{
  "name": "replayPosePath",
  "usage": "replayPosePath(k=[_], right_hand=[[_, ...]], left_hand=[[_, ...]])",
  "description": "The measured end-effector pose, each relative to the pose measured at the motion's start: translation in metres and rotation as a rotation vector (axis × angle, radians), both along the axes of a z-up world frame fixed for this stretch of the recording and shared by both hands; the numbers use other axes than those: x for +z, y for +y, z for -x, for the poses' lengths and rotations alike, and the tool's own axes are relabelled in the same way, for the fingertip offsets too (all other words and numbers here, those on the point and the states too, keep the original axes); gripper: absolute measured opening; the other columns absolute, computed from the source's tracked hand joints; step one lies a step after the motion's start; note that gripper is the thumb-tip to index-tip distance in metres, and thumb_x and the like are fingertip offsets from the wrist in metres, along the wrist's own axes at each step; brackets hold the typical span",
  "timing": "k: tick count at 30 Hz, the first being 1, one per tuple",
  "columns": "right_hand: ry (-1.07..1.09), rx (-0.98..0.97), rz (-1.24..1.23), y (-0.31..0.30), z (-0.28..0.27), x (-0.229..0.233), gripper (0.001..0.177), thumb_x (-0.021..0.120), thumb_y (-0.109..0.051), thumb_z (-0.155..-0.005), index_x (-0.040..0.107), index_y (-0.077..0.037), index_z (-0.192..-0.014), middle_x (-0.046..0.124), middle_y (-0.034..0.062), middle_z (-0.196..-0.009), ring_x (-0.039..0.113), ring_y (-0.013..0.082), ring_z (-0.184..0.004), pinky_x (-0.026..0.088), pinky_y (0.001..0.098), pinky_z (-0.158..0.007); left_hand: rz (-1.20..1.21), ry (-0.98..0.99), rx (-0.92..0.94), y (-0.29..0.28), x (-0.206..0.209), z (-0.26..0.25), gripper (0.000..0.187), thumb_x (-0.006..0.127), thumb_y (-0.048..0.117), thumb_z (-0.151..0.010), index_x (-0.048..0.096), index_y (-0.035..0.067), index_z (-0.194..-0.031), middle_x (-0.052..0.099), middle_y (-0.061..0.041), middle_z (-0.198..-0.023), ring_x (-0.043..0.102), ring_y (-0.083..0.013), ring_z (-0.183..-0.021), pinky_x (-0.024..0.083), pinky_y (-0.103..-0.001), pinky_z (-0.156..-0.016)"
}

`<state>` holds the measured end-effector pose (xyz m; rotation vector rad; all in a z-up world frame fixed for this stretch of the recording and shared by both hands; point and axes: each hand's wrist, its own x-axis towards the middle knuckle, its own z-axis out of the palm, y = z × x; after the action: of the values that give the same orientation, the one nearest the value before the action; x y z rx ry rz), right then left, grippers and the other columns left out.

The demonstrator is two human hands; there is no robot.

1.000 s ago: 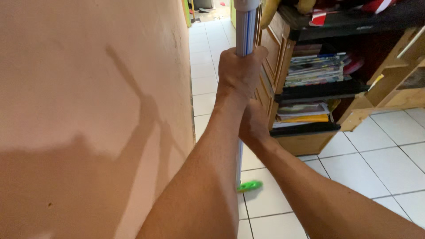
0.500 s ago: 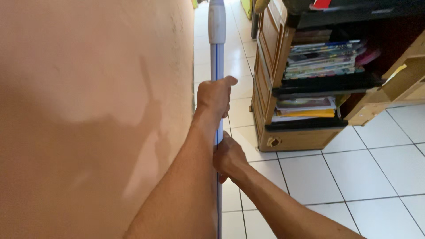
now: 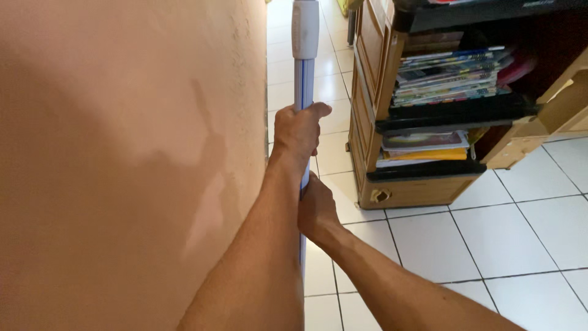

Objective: The person sweeps a tiled floor using a long-handled broom with green bristles. They move from a room with a wooden cabinet and a bed, through a doorway with a patterned curtain, into a hallway, and finally sweep near an open door leading to an outdoor area.

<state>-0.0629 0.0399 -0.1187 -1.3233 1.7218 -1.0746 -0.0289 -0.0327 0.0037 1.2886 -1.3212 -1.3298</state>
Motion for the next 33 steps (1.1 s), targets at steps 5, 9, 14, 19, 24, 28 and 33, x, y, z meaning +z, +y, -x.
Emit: replayPosePath(k=[5,9,14,19,24,28,33], right_hand=[[-0.006,-0.018,0.106,-0.039,0.015,0.036,0.032,0.060,-0.027,-0.093,0.058,-0.002,-0.112,0.073,0.0190,-0.100,0.071,0.0328,-0.092,0.055,0.0438,-0.080],[-0.035,0.021,0.294,-0.069,0.026,0.037,0.027,0.058,-0.023,-0.095,0.058,-0.002,-0.112,0.072,0.0135,-0.094,0.070,0.0228,-0.087,0.055,0.0388,-0.072],[-0.041,0.059,0.515,-0.115,0.037,0.030,0.024,0.062,-0.021,-0.095,0.062,-0.003,-0.111,0.071,0.0103,-0.095,0.067,0.0202,-0.089,0.054,0.0362,-0.071],[0.114,-0.015,0.560,-0.149,0.039,0.071,0.031,0.064,-0.031,-0.094,0.067,-0.001,-0.103,0.072,0.0168,-0.093,0.069,0.0287,-0.089,0.054,0.0414,-0.074],[0.363,-0.161,0.314,-0.165,0.032,0.125,0.041,0.066,-0.041,-0.092,0.072,0.000,-0.094,0.072,0.0232,-0.091,0.070,0.0373,-0.088,0.054,0.0466,-0.077],[0.449,-0.264,-0.117,-0.173,0.025,0.124,0.053,0.067,-0.050,-0.094,0.078,0.001,-0.087,0.072,0.0296,-0.091,0.071,0.0431,-0.089,0.054,0.0493,-0.081],[0.313,-0.281,-0.387,-0.186,0.020,0.070,0.046,0.074,-0.050,-0.080,0.081,-0.005,-0.084,0.078,0.0172,-0.086,0.076,0.0338,-0.088,0.057,0.0469,-0.081]], left_hand=[[0.125,0.016,-0.009,-0.020,0.037,0.015,0.023,0.070,0.025,-0.081,0.059,0.007,-0.071,0.045,0.002,-0.051,0.041,-0.0118,-0.042,0.040,-0.033,-0.041],[0.207,0.069,-0.034,-0.040,0.050,0.025,0.028,0.072,0.024,-0.080,0.053,0.008,-0.067,0.042,0.002,-0.052,0.035,-0.0121,-0.043,0.033,-0.035,-0.040],[0.384,0.042,-0.033,-0.063,0.058,0.031,0.029,0.072,0.028,-0.076,0.060,0.005,-0.064,0.051,0.000,-0.056,0.045,-0.0119,-0.051,0.041,-0.033,-0.050],[0.482,0.011,0.052,-0.091,0.091,0.033,0.031,0.067,0.035,-0.074,0.068,0.004,-0.070,0.060,-0.004,-0.058,0.055,-0.0146,-0.058,0.048,-0.035,-0.059],[0.453,0.086,0.137,-0.139,0.119,0.027,0.031,0.065,0.030,-0.075,0.066,0.001,-0.065,0.063,-0.008,-0.058,0.057,-0.0169,-0.056,0.048,-0.036,-0.059],[0.135,0.178,0.118,-0.167,0.092,0.016,0.026,0.066,0.025,-0.077,0.062,0.000,-0.072,0.057,-0.006,-0.058,0.053,-0.0182,-0.047,0.045,-0.038,-0.047],[-0.040,0.274,-0.055,-0.182,0.020,0.003,0.023,0.071,0.023,-0.082,0.061,0.002,-0.083,0.053,-0.004,-0.057,0.050,-0.0141,-0.045,0.046,-0.032,-0.044]])
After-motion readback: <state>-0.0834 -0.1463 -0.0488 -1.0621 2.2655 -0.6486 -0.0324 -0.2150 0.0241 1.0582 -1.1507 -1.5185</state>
